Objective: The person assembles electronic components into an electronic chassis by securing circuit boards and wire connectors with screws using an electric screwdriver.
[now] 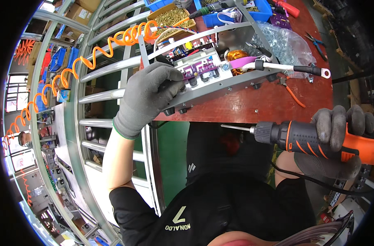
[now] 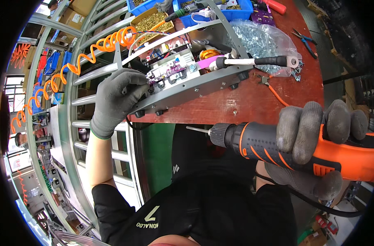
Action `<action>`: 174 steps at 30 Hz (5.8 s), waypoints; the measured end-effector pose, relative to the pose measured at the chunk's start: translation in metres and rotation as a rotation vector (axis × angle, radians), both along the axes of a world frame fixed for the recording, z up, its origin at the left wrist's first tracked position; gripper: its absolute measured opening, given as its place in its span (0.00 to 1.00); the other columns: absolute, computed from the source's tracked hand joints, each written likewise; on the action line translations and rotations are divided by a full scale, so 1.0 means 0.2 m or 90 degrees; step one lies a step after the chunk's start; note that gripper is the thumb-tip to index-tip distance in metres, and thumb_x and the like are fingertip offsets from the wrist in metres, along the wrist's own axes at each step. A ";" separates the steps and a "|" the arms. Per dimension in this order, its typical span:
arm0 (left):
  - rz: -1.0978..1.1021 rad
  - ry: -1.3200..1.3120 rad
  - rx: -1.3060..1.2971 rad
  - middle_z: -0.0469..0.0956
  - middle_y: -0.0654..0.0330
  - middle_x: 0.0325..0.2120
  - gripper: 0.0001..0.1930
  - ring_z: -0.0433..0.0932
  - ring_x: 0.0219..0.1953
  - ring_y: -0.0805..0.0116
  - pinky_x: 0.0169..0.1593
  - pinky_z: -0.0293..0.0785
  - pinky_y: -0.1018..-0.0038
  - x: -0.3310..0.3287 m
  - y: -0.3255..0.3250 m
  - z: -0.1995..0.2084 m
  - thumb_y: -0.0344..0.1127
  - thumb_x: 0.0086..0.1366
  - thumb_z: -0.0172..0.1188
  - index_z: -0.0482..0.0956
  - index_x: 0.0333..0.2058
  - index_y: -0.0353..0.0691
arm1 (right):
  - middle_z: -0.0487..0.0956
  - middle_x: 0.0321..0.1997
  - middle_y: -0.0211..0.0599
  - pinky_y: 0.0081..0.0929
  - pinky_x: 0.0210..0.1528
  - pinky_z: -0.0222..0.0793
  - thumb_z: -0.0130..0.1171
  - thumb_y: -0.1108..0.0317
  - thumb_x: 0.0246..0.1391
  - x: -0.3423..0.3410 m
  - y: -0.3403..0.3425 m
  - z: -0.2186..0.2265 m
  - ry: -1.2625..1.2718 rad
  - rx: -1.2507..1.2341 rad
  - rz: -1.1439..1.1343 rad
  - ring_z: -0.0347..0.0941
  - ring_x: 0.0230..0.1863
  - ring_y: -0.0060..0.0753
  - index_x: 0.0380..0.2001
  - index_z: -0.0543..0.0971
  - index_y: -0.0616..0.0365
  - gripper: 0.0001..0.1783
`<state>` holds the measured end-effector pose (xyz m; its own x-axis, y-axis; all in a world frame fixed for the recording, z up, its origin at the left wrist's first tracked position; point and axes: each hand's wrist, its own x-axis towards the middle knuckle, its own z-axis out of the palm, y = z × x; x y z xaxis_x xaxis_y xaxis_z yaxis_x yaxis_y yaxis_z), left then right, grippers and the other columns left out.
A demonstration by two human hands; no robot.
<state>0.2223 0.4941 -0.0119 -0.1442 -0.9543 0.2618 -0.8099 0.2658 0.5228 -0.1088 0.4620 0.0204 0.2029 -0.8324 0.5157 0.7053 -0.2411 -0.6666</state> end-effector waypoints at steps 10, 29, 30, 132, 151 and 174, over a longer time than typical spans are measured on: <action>0.103 0.100 0.142 0.80 0.58 0.28 0.06 0.82 0.31 0.69 0.36 0.77 0.74 -0.06 -0.01 0.07 0.24 0.54 0.67 0.80 0.31 0.36 | 0.70 0.38 0.24 0.35 0.35 0.74 0.60 0.60 0.58 -0.09 -0.06 -0.11 -0.022 -0.033 0.090 0.76 0.31 0.29 0.51 0.69 0.48 0.20; -0.040 -0.298 0.054 0.80 0.58 0.35 0.09 0.79 0.36 0.54 0.39 0.76 0.64 -0.11 -0.02 0.06 0.28 0.54 0.63 0.82 0.36 0.43 | 0.67 0.35 0.21 0.31 0.35 0.70 0.52 0.51 0.62 -0.10 -0.09 -0.15 0.052 0.054 0.119 0.71 0.30 0.26 0.49 0.69 0.45 0.17; -0.040 -0.300 0.056 0.80 0.58 0.35 0.09 0.79 0.36 0.54 0.39 0.76 0.64 -0.11 -0.03 0.07 0.28 0.54 0.63 0.82 0.36 0.43 | 0.70 0.30 0.24 0.25 0.35 0.72 0.53 0.58 0.63 -0.10 -0.09 -0.16 0.033 0.090 0.115 0.72 0.28 0.25 0.39 0.69 0.47 0.08; 0.332 -0.156 0.061 0.75 0.60 0.45 0.22 0.72 0.48 0.64 0.60 0.57 0.61 -0.38 0.17 -0.04 0.45 0.60 0.59 0.75 0.52 0.46 | 0.73 0.45 0.41 0.34 0.35 0.68 0.62 0.59 0.53 0.31 -0.28 0.50 0.036 -0.136 -0.113 0.73 0.36 0.35 0.52 0.67 0.61 0.28; 0.406 -0.230 0.173 0.74 0.57 0.50 0.25 0.69 0.57 0.59 0.67 0.52 0.57 -0.55 0.16 0.05 0.49 0.62 0.56 0.73 0.56 0.49 | 0.77 0.41 0.46 0.42 0.42 0.77 0.66 0.75 0.47 -0.43 -0.31 0.70 -0.028 0.023 0.007 0.79 0.38 0.42 0.53 0.69 0.56 0.28; 0.438 -0.169 0.192 0.71 0.60 0.53 0.28 0.65 0.59 0.58 0.68 0.45 0.49 -0.51 0.12 0.05 0.53 0.61 0.57 0.71 0.58 0.50 | 0.74 0.50 0.50 0.41 0.40 0.76 0.62 0.70 0.55 0.41 -0.28 0.75 0.038 -0.185 0.055 0.77 0.38 0.40 0.59 0.64 0.56 0.30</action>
<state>0.1208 0.5189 -0.0019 0.4817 -0.8762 0.0170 -0.8484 -0.4614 0.2596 -0.0259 0.4066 0.1708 0.3037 -0.6296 0.7151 0.6937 -0.3684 -0.6190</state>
